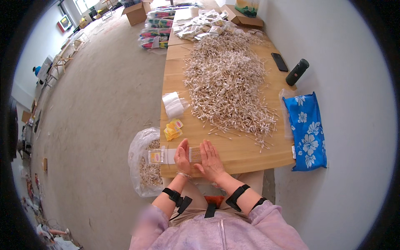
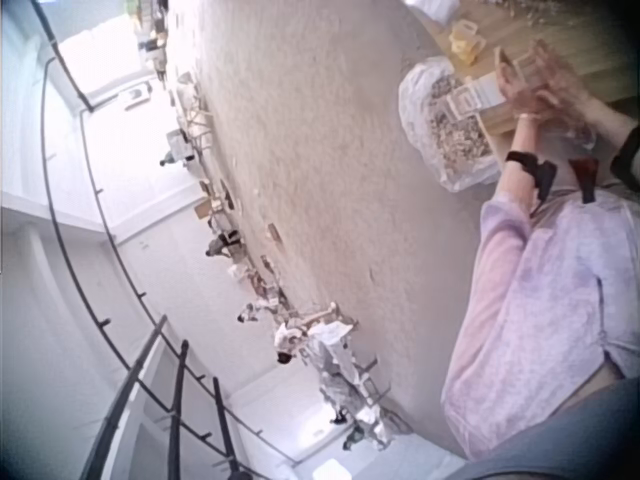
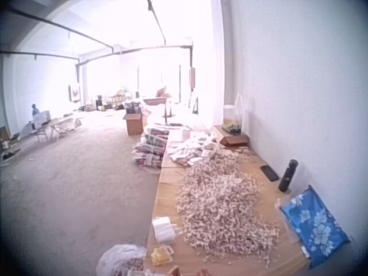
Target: Sorting small white plastic stems and placing them into a plastic tray.
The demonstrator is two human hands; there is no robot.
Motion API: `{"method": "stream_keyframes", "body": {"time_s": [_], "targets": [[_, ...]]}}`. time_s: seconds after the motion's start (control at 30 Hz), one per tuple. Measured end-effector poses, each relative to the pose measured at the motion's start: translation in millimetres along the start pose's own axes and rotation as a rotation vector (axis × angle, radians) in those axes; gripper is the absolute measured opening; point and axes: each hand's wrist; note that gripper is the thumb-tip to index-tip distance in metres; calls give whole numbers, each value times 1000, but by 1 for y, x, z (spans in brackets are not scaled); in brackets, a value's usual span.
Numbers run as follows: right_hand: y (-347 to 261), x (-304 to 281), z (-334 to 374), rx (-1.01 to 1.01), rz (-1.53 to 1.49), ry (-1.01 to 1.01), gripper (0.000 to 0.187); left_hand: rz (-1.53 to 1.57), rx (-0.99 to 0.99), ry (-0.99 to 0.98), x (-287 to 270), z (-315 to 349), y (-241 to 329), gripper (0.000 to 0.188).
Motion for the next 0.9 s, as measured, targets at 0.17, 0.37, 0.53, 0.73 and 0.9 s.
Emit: {"method": "stream_keyframes", "body": {"time_s": [0.17,0.37,0.53,0.73,0.9], "targets": [[6,-2,-5,-24,-52,93,88,-26,-9,5,2,1,3,48],[11,2,-5,-35,-53,88,87,-26,-7,0,2,0,4,48],[11,1,1,2,52,-66,88,-48,14,5,5,1,1,48],[0,8,-1,-25,166,-159,90,1,11,7,-8,-6,-14,49],[-5,10,0,-28,164,-152,90,-32,0,22,-8,-5,-11,48]]}}
Point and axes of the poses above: each hand's wrist, its own z-axis away from the middle knuckle, its own x-axis out of the palm, y = z × x, and after that the axes turned 11 degrees about -x, right-handed
